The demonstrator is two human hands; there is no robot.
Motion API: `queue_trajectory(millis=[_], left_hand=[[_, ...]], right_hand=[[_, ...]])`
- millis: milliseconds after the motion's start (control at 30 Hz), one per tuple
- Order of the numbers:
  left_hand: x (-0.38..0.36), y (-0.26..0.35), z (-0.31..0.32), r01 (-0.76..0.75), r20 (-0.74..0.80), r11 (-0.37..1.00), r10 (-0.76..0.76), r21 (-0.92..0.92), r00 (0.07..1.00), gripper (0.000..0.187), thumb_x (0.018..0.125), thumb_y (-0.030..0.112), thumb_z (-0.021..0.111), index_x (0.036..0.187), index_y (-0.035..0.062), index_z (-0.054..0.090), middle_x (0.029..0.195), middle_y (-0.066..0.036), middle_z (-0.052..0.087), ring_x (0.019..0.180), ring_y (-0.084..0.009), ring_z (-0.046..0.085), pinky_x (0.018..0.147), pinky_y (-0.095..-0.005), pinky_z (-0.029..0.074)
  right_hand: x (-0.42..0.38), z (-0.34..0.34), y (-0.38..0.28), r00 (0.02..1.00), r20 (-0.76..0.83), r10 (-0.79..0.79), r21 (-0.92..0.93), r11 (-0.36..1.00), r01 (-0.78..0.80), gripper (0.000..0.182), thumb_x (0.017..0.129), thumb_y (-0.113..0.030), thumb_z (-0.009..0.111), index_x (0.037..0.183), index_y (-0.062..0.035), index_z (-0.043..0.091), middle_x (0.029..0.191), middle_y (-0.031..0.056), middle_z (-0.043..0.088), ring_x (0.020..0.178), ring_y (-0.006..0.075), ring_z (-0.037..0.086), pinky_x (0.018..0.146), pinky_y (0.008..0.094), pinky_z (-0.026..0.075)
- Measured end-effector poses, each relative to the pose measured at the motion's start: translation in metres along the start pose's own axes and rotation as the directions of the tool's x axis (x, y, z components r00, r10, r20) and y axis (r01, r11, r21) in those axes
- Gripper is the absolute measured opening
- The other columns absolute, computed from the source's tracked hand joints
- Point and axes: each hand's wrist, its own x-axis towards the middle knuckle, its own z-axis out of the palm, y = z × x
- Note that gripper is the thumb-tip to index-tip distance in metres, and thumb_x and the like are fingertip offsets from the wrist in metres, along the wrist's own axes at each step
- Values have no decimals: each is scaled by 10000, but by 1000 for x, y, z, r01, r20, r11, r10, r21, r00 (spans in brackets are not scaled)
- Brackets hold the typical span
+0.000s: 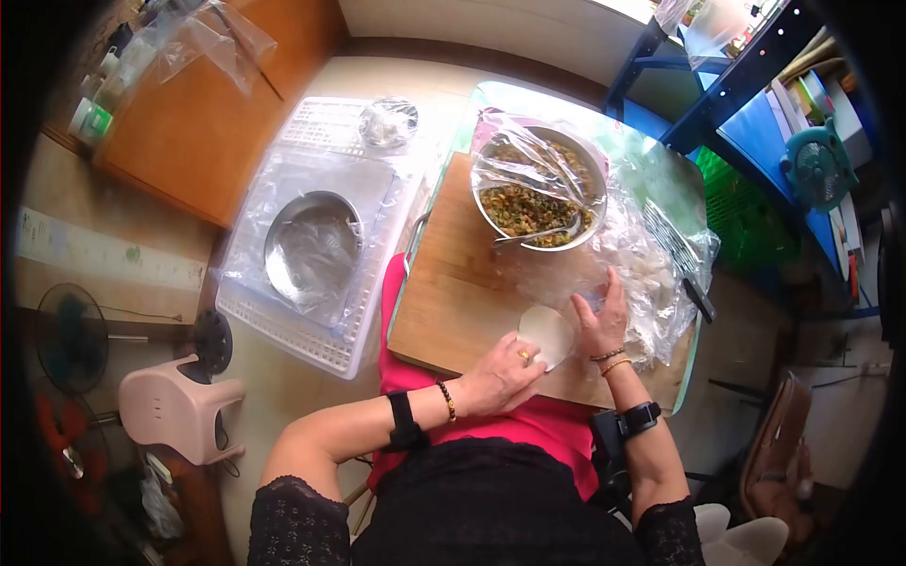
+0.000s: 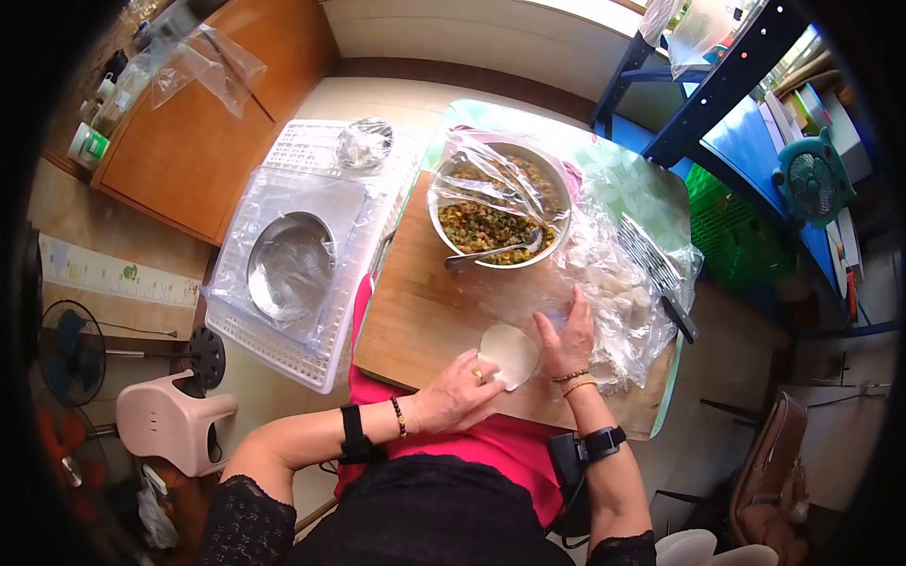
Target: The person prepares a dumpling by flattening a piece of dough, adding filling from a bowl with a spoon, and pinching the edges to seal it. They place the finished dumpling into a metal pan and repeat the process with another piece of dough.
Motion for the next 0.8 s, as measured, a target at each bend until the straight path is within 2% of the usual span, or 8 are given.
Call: queue_trajectory(millis=[67,167,300,400,467,600,767,800], left_hand=[[15,-10,4,31,-166,999,-37,-36,985,564,775,260,719,1266,59,529,1365,-182,451,1306,-365,384,1102,-533,287],[14,-10,-19,109,-104,990,-100,93,990,572,766,259,722,1264,53,528,1380,-194,435,1318,-369,371,1102,-547,277],[10,-32,-24,39,84,984,-54,172,995,605,766,279,722,1286,50,515,1417,-197,393,1361,-373,320,1106,-565,259],[-2,-20,-27,79,23,989,-83,127,996,616,766,283,725,1290,48,503,1418,-209,385,1374,-371,304,1102,-568,261],[-12,-10,-23,94,-69,988,-86,121,994,611,768,287,725,1282,42,504,1417,-221,376,1365,-368,319,1098,-564,266],[-24,9,-12,148,20,982,-151,119,988,631,774,337,716,1283,38,494,1352,-194,421,1300,-355,386,1094,-566,267],[-28,7,-10,151,-21,978,-149,141,989,619,798,371,693,1269,24,495,1266,-183,462,1265,-346,404,1092,-571,257],[-24,5,-14,149,-17,979,-148,140,989,616,804,381,688,1264,18,499,1237,-185,473,1242,-352,414,1091,-572,254]], right_hand=[[2,-5,13,998,-40,45,75,996,-42,746,799,-276,746,1391,-12,376,1099,183,568,981,321,563,870,412,454],[-18,-14,-9,1000,-18,14,89,996,-13,724,812,-257,732,1392,-8,377,1098,189,564,987,325,558,861,408,458],[-21,-19,-15,1000,-7,-1,65,998,2,725,816,-244,726,1397,1,368,1113,195,560,996,334,555,856,408,459],[-21,-23,-23,998,59,-26,66,998,22,724,792,-178,720,1405,-1,377,1138,186,563,1014,322,550,882,405,447],[-22,-21,-33,972,82,-222,30,975,220,755,782,-190,726,1415,-7,356,1186,196,544,1049,358,530,900,428,427],[-42,-4,-66,902,214,-375,-83,913,399,776,771,-223,731,1420,-21,358,1244,177,520,1113,326,510,914,442,399],[-31,25,-50,946,122,-299,-267,908,322,837,764,-330,732,1431,-22,332,1226,167,527,1124,315,505,924,439,385],[-18,22,-45,981,101,-168,-190,964,185,844,758,-330,738,1431,-23,331,1208,167,535,1114,317,509,924,440,385]])
